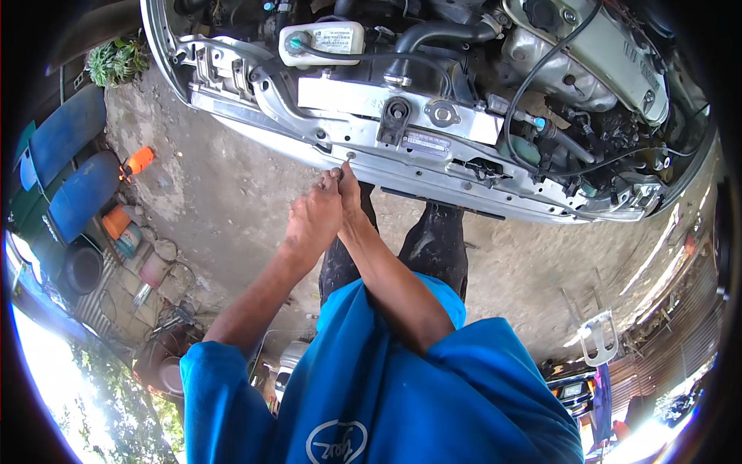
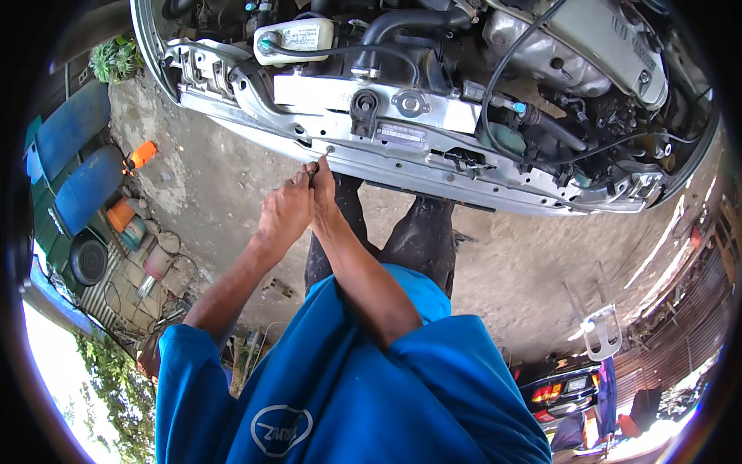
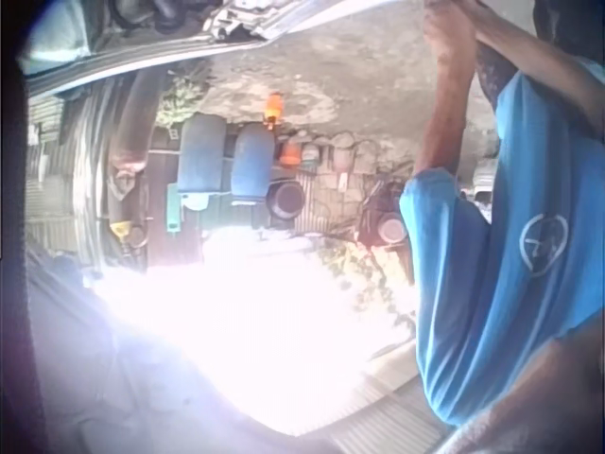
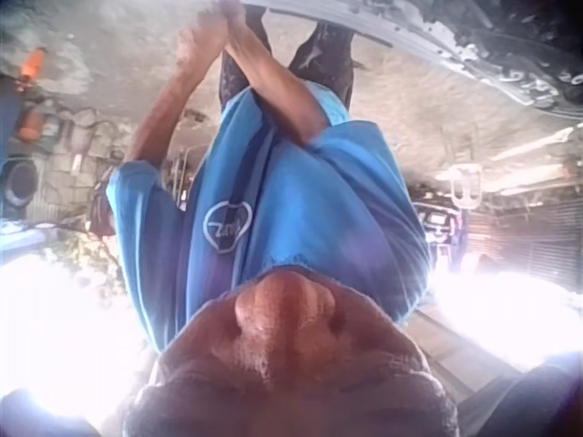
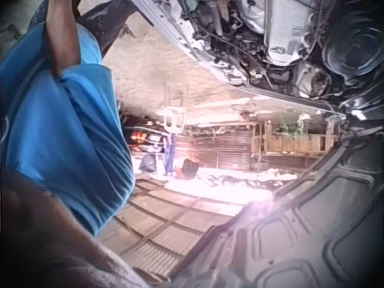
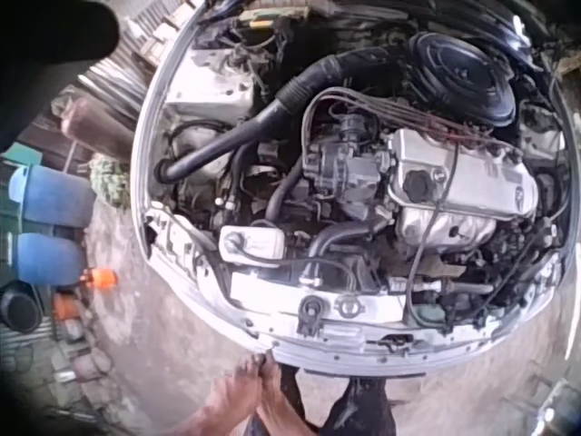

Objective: The recorder is shown removing and then re-installing components of a car's front headlight assembly, using tools to unscrew bolts and manipulate the casing.

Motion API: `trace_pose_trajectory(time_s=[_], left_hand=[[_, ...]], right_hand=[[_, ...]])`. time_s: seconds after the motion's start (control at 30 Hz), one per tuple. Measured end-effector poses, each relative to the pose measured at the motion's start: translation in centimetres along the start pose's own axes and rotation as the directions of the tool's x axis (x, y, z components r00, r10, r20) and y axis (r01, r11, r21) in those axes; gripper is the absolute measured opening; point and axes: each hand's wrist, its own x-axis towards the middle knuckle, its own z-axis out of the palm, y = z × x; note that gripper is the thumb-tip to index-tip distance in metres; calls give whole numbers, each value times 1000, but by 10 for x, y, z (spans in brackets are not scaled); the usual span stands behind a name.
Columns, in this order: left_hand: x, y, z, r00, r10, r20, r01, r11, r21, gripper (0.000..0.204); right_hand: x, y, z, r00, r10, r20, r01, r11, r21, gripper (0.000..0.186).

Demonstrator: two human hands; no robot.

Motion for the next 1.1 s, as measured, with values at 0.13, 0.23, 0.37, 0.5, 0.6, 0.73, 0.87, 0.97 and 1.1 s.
trace_pose_trajectory(time_s=[0.13, 0.23, 0.37, 0.5, 0.6, 0.73, 0.87, 0.97, 1.1], left_hand=[[6, -1, 4, 999, -33, 21, 33, 999, -13, 31], [5, -3, -1, 994, -108, -16, 105, 984, -146, 27], [4, 10, -1, 946, -321, 51, 312, 855, -413, 23], [-6, 12, 39, 910, -413, -39, 346, 808, -477, 24], [-5, 8, 61, 823, -564, 66, 323, 371, -871, 26], [-10, -1, 26, 791, -558, 251, 446, 246, -860, 34], [-28, -9, -9, 942, -289, -168, 159, 829, -536, 45], [-43, 0, -17, 967, -21, -255, -61, 948, -313, 30], [-44, -3, 7, 943, -326, -62, 257, 838, -481, 21]], right_hand=[[5, -1, 7, 999, -7, -44, 8, 1000, 24, 38], [1, 6, 19, 990, -29, -141, 25, 999, -35, 36], [13, -6, -2, 963, -145, -226, 40, 910, -413, 38], [13, -14, -9, 922, -274, -272, -14, 679, -734, 41], [12, -20, -6, 932, -196, -304, -135, 591, -795, 40], [11, -23, -15, 981, -27, -194, -92, 813, -576, 36], [16, -18, -6, 976, -121, -182, 18, 874, -486, 27], [34, -26, -35, 988, -141, -65, 84, 839, -537, 34], [16, -23, -26, 994, 0, -106, -51, 875, -481, 33]])
